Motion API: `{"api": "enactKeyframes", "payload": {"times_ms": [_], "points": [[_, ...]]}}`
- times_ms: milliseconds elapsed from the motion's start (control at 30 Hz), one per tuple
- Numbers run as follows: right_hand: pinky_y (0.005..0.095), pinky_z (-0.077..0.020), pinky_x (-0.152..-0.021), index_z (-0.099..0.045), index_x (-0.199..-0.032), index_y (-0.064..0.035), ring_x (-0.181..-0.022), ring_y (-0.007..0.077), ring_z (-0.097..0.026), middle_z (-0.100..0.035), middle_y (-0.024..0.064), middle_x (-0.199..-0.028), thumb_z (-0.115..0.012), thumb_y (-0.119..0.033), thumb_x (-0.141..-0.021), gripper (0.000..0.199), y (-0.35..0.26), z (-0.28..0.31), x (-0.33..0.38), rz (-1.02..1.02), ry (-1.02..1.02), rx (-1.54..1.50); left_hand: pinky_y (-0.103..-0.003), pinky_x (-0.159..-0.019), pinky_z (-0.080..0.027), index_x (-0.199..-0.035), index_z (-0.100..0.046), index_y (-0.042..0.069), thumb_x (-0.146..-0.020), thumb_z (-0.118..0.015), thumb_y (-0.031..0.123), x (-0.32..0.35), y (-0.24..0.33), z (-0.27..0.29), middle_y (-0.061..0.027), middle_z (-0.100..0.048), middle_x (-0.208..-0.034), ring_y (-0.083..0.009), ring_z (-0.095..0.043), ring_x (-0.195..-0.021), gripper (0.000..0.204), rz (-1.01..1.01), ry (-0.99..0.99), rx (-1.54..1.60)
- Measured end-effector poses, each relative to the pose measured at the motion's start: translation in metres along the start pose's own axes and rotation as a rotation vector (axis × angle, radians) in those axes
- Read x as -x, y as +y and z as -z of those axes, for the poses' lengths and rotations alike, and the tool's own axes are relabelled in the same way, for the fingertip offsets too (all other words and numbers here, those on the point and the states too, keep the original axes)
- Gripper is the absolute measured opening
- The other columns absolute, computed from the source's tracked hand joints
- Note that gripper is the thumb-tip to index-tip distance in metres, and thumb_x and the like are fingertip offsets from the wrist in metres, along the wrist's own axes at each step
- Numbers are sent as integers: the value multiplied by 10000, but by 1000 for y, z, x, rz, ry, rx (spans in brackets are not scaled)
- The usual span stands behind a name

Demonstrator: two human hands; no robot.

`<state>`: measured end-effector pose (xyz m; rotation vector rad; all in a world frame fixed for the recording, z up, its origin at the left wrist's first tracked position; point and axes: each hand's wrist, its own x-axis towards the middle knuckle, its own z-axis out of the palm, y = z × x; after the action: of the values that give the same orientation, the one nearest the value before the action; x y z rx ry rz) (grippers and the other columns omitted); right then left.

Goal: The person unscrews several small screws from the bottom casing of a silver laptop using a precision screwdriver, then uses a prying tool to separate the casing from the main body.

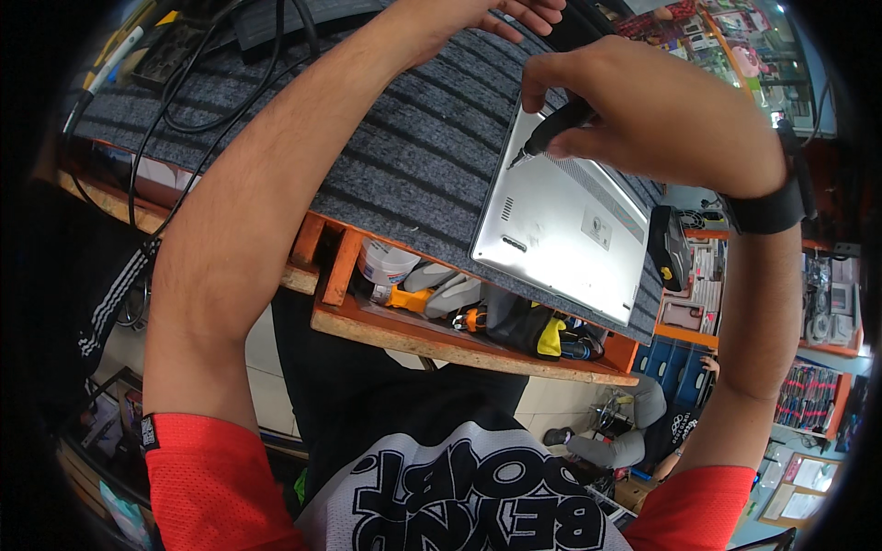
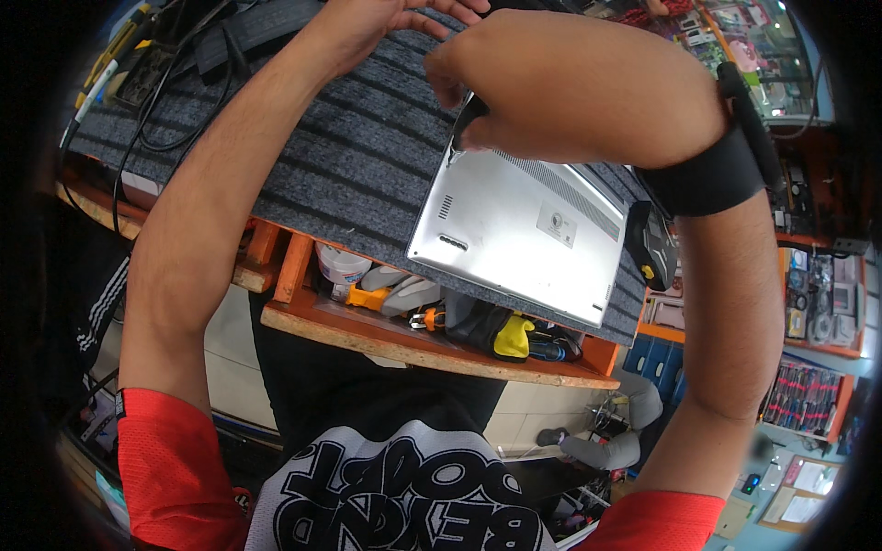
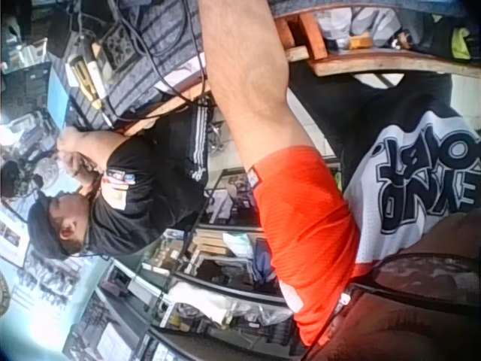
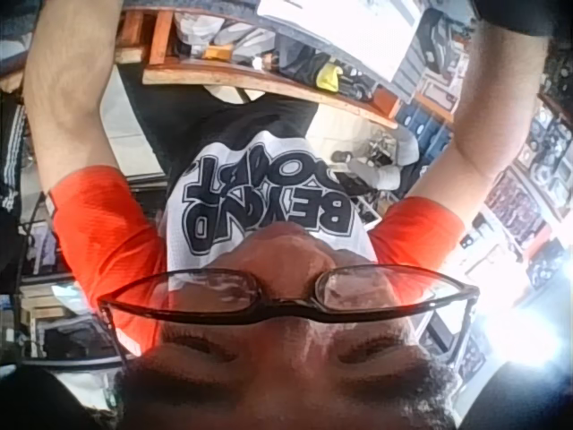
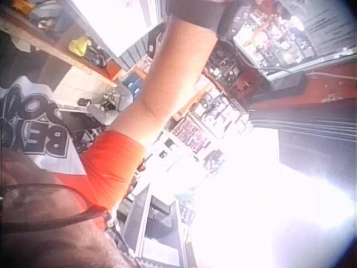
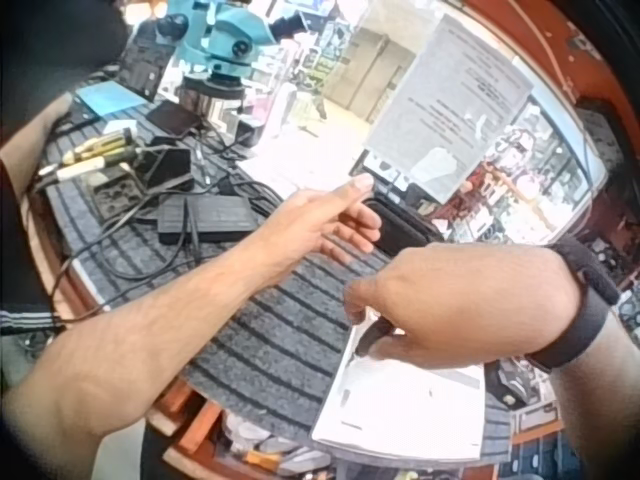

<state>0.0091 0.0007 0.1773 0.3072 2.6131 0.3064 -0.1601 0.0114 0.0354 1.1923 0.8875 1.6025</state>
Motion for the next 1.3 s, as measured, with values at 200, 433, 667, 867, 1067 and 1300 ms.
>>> {"api": "enactKeyframes", "payload": {"times_ms": [200, 433, 667, 867, 1067, 1300], "points": [[394, -536, -776, -754, -1000, -52, -871, 285, -704, -723, 114, -883, -782, -257, -931, 218, -1, 1, -6, -110, -84, 16, -308, -766, -567, -1102, -717, -7, -1034, -521, 662, -2, 1, -1, -102, -728, -992, -176, -712, -904, 701, 23, 13, 2], [391, -550, -725, -771, -947, -36, -764, 291, -706, -734, 120, -828, -784, -236, -926, 202, 3, -5, -1, 87, 99, -87, -307, -763, -565, -1108, -714, -8, -1034, -517, 666, -1, 2, 0, -106, -728, -1000, -175, -714, -905, 706, 14, 8, -9], [390, -552, -688, -782, -953, -31, -730, 291, -721, -746, 135, -819, -783, -210, -922, 182, 6, -5, -4, 31, 7, -135, -299, -753, -562, -1100, -712, -6, -1036, -507, 669, 0, 2, 1, -105, -725, -998, -174, -716, -901, 708, -1, 3, -6], [382, -551, -695, -793, -982, -29, -734, 300, -723, -753, 146, -833, -788, -212, -914, 195, -2, 4, -10, -80, -118, -34, -292, -747, -561, -1106, -709, -12, -1052, -473, 665, 0, 3, 1, -111, -726, -1006, -174, -717, -901, 720, -4, 29, 19], [382, -556, -705, -760, -978, -25, -758, 310, -727, -745, 144, -829, -796, -194, -902, 189, 2, -4, -3, -28, -12, -106, -281, -748, -557, -1130, -701, -23, -1062, -444, 663, 0, 3, 4, -115, -725, -1005, -170, -719, -910, 736, -21, 33, 14], [384, -555, -702, -693, -925, -13, -732, 290, -718, -720, 133, -790, -786, -158, -900, 174, 4, -4, -3, 48, 45, -179, -270, -744, -551, -1143, -694, -33, -1068, -432, 659, 1, 4, 4, -120, -722, -1009, -167, -717, -916, 744, -21, 36, 16]]}}
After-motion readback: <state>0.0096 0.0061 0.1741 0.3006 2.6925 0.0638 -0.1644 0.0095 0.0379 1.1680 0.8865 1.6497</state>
